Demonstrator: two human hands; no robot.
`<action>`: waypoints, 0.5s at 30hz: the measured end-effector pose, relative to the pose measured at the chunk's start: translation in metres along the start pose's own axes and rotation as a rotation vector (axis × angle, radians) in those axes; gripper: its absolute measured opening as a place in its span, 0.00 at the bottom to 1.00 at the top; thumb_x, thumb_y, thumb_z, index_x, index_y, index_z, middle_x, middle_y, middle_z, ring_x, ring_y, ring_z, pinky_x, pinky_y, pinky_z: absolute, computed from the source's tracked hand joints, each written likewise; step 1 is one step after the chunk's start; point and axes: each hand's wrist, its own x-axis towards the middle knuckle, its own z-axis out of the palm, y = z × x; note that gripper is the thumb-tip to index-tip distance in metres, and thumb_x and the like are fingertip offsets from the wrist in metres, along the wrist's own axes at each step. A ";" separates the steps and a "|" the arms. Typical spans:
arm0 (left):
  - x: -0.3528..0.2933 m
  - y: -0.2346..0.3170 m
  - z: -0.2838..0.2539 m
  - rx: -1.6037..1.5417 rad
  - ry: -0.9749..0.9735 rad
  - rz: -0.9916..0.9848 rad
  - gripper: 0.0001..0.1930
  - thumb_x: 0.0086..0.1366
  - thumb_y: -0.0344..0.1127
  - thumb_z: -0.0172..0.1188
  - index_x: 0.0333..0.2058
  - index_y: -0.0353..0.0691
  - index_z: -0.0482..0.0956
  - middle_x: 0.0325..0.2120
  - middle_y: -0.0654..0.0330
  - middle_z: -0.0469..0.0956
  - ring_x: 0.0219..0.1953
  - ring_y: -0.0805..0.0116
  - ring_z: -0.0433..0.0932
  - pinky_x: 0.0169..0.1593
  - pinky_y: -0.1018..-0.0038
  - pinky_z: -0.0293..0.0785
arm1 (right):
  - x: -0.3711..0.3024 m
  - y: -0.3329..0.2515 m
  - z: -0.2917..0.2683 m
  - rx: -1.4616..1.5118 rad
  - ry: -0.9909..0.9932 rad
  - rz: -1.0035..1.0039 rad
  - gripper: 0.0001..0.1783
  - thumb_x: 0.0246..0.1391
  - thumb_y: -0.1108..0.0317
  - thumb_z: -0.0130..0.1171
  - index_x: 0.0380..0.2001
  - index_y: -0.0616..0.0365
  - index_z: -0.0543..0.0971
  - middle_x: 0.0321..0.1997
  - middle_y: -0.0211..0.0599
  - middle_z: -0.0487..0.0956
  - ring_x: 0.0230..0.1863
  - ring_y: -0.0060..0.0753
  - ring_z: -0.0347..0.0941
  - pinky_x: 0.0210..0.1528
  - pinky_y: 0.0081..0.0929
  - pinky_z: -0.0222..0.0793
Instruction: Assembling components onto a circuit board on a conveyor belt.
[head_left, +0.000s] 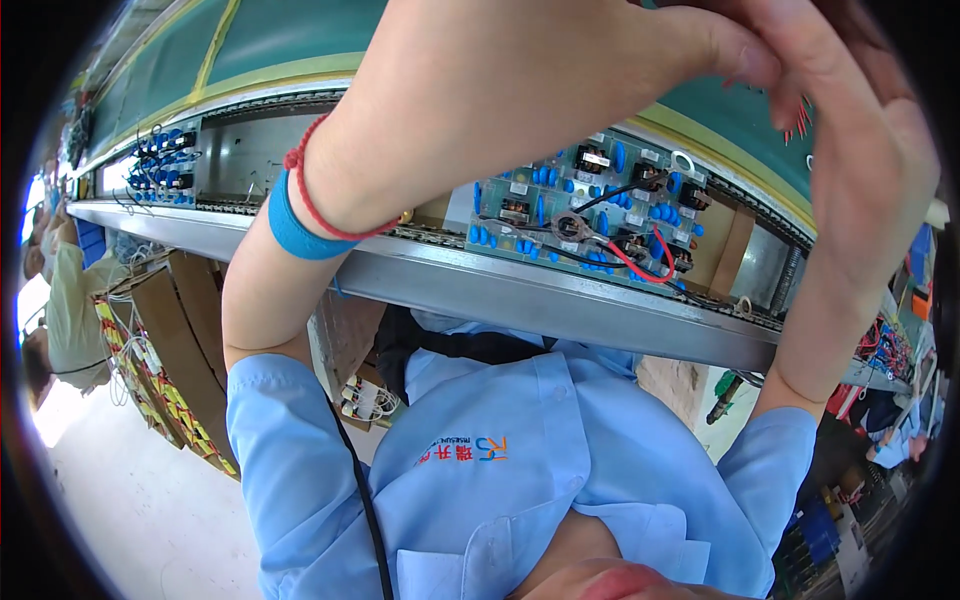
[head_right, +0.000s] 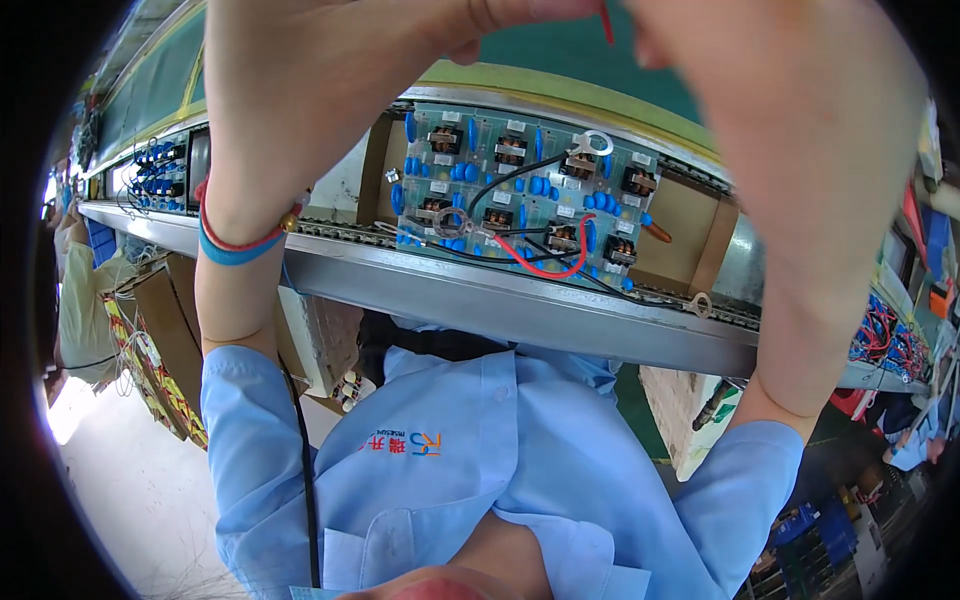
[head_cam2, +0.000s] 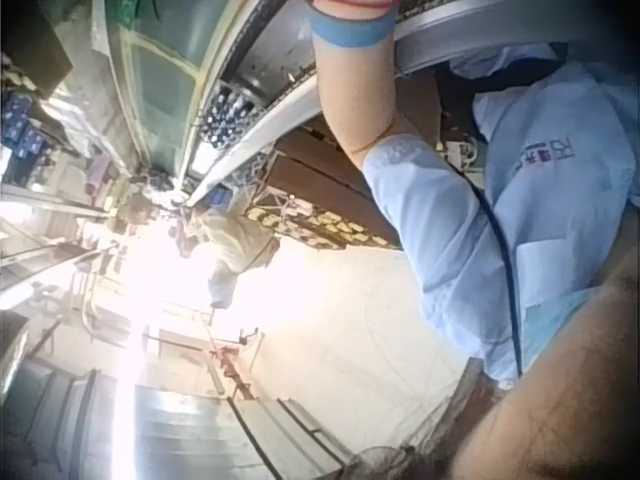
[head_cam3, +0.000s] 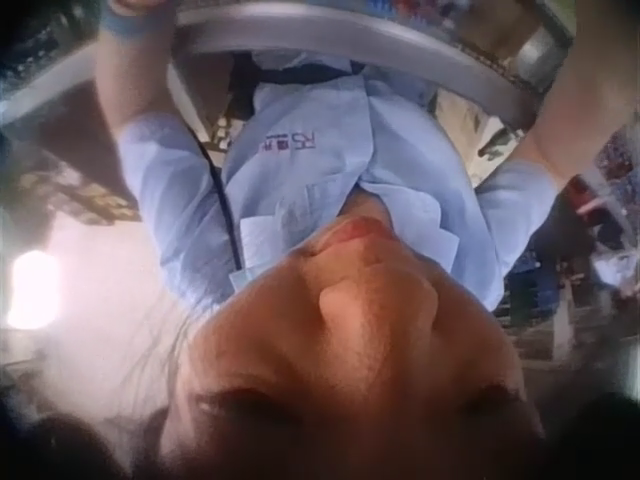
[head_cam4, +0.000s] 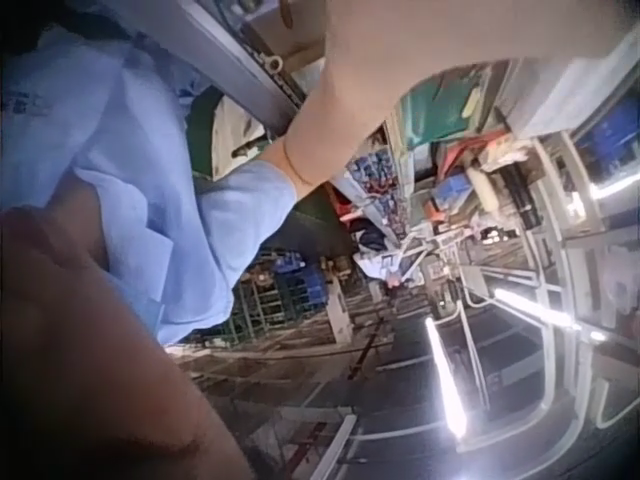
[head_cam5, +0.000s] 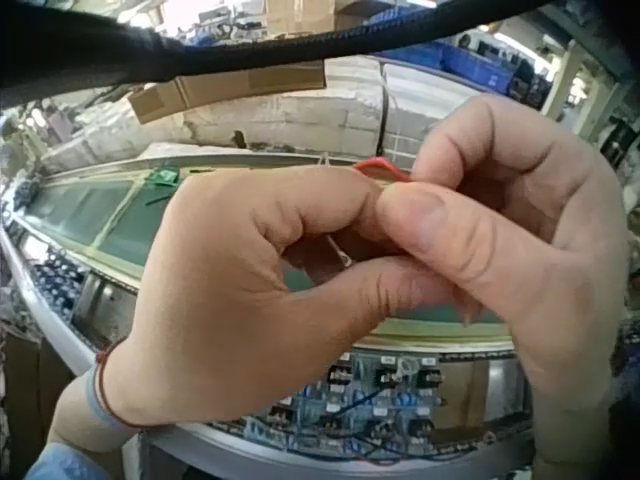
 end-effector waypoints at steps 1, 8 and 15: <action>0.002 0.000 0.000 0.035 -0.017 -0.018 0.09 0.56 0.29 0.68 0.31 0.29 0.80 0.24 0.59 0.81 0.26 0.78 0.77 0.32 0.81 0.74 | -0.002 -0.008 0.007 0.009 0.016 -0.032 0.15 0.59 0.62 0.60 0.45 0.60 0.79 0.35 0.26 0.78 0.34 0.13 0.69 0.35 0.12 0.61; -0.026 -0.013 -0.022 0.052 -0.060 -0.106 0.05 0.56 0.23 0.65 0.32 0.35 0.81 0.26 0.60 0.79 0.27 0.75 0.77 0.31 0.80 0.73 | -0.016 0.027 0.012 0.128 0.095 -0.262 0.16 0.60 0.64 0.59 0.48 0.62 0.78 0.39 0.30 0.79 0.37 0.16 0.72 0.39 0.13 0.65; -0.075 -0.019 -0.053 0.335 -0.221 -0.216 0.06 0.51 0.20 0.63 0.31 0.30 0.80 0.27 0.57 0.78 0.28 0.71 0.74 0.33 0.79 0.69 | -0.019 0.158 -0.055 -0.716 -0.101 0.184 0.17 0.61 0.54 0.56 0.39 0.59 0.78 0.24 0.27 0.72 0.26 0.16 0.66 0.32 0.14 0.61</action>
